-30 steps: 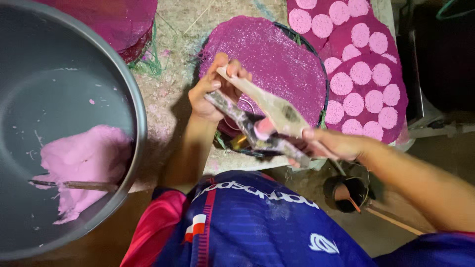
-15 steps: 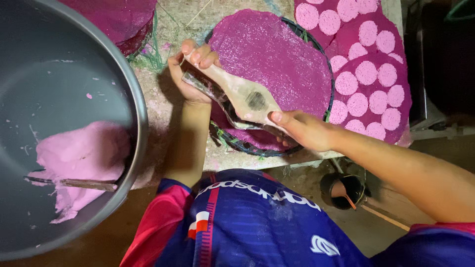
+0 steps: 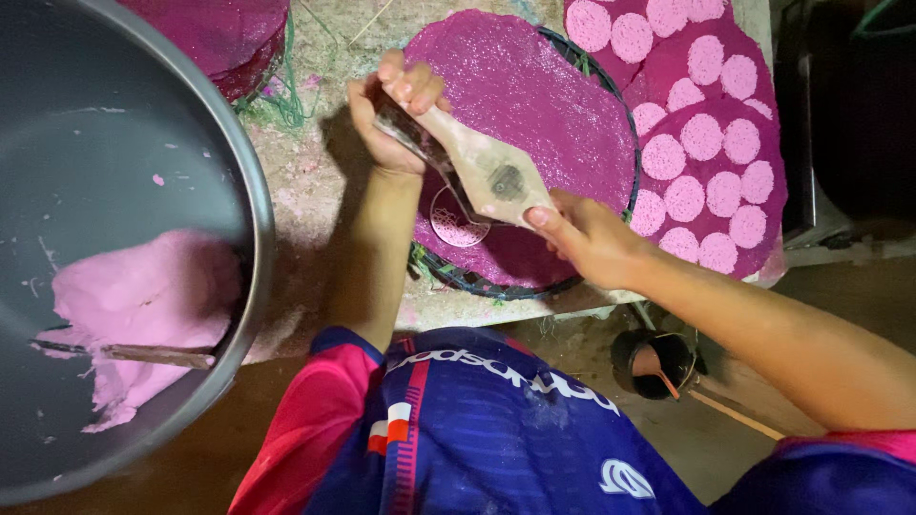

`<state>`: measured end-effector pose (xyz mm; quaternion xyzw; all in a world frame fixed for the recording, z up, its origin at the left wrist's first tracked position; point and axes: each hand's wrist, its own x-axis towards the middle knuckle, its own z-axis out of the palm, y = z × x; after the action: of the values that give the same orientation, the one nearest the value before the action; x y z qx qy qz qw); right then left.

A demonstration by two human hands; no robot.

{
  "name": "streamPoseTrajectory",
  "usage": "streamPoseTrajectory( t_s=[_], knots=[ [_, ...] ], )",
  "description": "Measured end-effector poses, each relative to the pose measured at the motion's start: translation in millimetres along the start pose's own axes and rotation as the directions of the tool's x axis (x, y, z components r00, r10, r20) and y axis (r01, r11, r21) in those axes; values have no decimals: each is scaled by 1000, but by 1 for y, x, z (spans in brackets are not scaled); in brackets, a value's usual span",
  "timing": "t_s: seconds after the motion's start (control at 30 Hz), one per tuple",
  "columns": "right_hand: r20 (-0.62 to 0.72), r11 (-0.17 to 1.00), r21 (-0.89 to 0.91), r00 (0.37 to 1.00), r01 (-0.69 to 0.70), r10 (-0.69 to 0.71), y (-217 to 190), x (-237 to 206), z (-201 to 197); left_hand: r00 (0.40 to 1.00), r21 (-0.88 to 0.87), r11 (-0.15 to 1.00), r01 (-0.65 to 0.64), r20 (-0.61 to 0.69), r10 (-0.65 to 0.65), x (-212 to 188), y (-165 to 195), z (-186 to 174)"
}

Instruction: The person fills a hand-held wooden extruder with pink dough from a large basin and presses dough discs onto round purple trays, repeating the cycle of loading the extruder and depositing discs in rows. Finished trays of discs accumulate on the work table.

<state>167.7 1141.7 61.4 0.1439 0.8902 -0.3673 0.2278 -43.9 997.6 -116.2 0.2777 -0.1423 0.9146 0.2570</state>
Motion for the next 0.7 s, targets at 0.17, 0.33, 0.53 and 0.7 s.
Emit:
streamPoseTrajectory(
  t_s=[0.17, 0.33, 0.53, 0.7],
  knots=[
    [84, 986, 155, 994, 60, -74, 8, 11, 20, 999, 67, 996, 54, -3, -54, -3, 27, 9],
    [178, 974, 206, 983, -89, 52, 17, 6, 17, 996, 42, 999, 13, -88, -9, -22, 9, 8],
    [73, 993, 85, 994, -83, 77, 21, 2, -1, 991, 133, 991, -9, -130, 27, -13, -11, 3],
    [51, 969, 245, 999, -28, 16, 17, 1, 4, 972, 117, 990, 75, -231, -46, -4, 3, 9]
  ],
)
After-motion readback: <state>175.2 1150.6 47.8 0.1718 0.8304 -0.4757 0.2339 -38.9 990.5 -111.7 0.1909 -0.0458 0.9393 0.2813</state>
